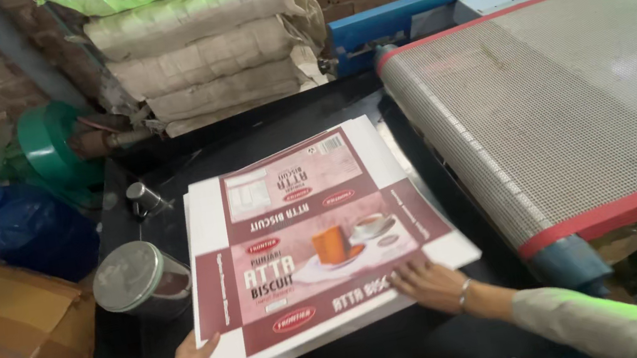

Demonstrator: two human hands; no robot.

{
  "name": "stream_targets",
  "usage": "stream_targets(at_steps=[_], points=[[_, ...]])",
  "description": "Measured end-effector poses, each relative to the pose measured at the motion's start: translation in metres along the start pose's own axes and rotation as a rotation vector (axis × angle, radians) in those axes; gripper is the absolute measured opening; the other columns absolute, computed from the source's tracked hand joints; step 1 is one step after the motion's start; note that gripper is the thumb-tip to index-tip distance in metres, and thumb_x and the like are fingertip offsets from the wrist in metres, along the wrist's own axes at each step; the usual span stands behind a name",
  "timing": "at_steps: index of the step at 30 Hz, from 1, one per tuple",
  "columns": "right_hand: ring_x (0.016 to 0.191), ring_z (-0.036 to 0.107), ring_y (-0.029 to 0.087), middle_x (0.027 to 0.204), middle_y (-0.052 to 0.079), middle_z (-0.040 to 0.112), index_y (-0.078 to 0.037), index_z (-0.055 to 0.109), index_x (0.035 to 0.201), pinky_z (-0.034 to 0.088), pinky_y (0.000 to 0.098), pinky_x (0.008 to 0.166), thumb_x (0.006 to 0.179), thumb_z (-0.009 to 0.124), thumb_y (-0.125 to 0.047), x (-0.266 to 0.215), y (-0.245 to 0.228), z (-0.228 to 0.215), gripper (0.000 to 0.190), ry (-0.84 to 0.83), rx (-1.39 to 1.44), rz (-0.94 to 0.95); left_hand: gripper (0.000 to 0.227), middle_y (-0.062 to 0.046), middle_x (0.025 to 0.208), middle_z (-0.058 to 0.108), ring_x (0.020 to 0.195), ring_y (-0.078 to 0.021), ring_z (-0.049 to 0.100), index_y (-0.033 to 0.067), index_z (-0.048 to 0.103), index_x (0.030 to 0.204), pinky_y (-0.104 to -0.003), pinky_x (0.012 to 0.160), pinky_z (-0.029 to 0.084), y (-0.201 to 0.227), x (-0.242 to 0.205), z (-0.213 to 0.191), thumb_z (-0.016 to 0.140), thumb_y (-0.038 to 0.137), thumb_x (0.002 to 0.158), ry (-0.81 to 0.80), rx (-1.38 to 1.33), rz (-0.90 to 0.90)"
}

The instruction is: The person repeatedly picks up printed cardboard sheets from a conveyor belt and stacks them on a table. The sheets are handled one at a time and placed in a growing pile.

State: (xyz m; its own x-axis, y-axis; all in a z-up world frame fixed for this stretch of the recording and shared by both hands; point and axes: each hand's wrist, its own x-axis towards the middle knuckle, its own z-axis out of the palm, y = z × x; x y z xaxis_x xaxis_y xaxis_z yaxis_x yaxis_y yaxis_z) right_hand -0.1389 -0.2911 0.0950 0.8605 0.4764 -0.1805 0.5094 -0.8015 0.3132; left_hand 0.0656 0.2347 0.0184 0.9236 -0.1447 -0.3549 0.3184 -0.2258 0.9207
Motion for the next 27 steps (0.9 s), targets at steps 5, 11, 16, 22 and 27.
stream_targets(at_steps=[5, 11, 16, 22, 27], points=[[0.134, 0.049, 0.041, 0.149, 0.026, 0.045, -0.005, 0.047, 0.145, 0.051, 0.0469, 0.094, 0.087, 0.058, -0.007, 0.035, -0.034, 0.023, 0.059, 0.057, 0.300, -0.032, 0.070, -0.020, 0.109, 0.078, 0.098, -0.0323, 0.076, 0.0035, 0.066, 0.126, -0.039, 0.087, 0.058, -0.013, 0.008, -0.004, 0.094, 0.034, 0.069, 0.300, 0.687, 0.129], [0.134, 0.051, 0.037, 0.155, 0.022, 0.045, -0.010, 0.052, 0.136, 0.049, 0.0475, 0.108, 0.087, 0.059, -0.010, 0.032, -0.009, 0.026, 0.049, -0.019, 0.491, 0.409, 0.145, -0.024, 0.158, 0.006, 0.143, -0.0433, 0.030, 0.0218, 0.004, 0.155, -0.055, 0.106, 0.042, -0.019, 0.000, -0.005, 0.111, 0.037, 0.058, -0.103, 1.262, -0.214], [0.135, 0.045, 0.045, 0.150, 0.034, 0.039, -0.004, 0.019, 0.156, 0.046, 0.0481, 0.104, 0.080, 0.076, -0.031, 0.041, 0.034, 0.046, 0.098, -0.144, 0.719, 0.920, 0.152, -0.025, 0.162, 0.019, 0.136, -0.0450, 0.050, 0.0254, -0.001, 0.163, -0.049, 0.108, 0.052, -0.033, -0.007, -0.001, 0.105, 0.015, 0.054, -0.037, 1.235, -0.114], [0.117, 0.067, 0.043, 0.131, 0.033, 0.064, 0.000, 0.005, 0.162, 0.052, 0.0403, 0.106, 0.079, 0.067, -0.027, 0.034, 0.049, 0.070, 0.107, -0.166, 0.990, 0.890, 0.141, -0.021, 0.146, 0.045, 0.129, -0.0419, 0.060, 0.0214, 0.009, 0.163, -0.046, 0.103, 0.056, -0.038, 0.001, 0.006, 0.102, 0.013, 0.057, -0.094, 1.268, -0.117], [0.123, 0.064, 0.042, 0.146, 0.036, 0.045, -0.001, 0.001, 0.162, 0.051, 0.0388, 0.109, 0.081, 0.072, -0.031, 0.035, 0.050, 0.054, 0.112, -0.314, 0.883, 0.812, 0.139, -0.026, 0.155, 0.033, 0.132, -0.0472, 0.053, 0.0213, 0.008, 0.164, -0.046, 0.104, 0.055, -0.033, -0.005, 0.015, 0.100, 0.010, 0.061, -0.048, 1.304, -0.106]])
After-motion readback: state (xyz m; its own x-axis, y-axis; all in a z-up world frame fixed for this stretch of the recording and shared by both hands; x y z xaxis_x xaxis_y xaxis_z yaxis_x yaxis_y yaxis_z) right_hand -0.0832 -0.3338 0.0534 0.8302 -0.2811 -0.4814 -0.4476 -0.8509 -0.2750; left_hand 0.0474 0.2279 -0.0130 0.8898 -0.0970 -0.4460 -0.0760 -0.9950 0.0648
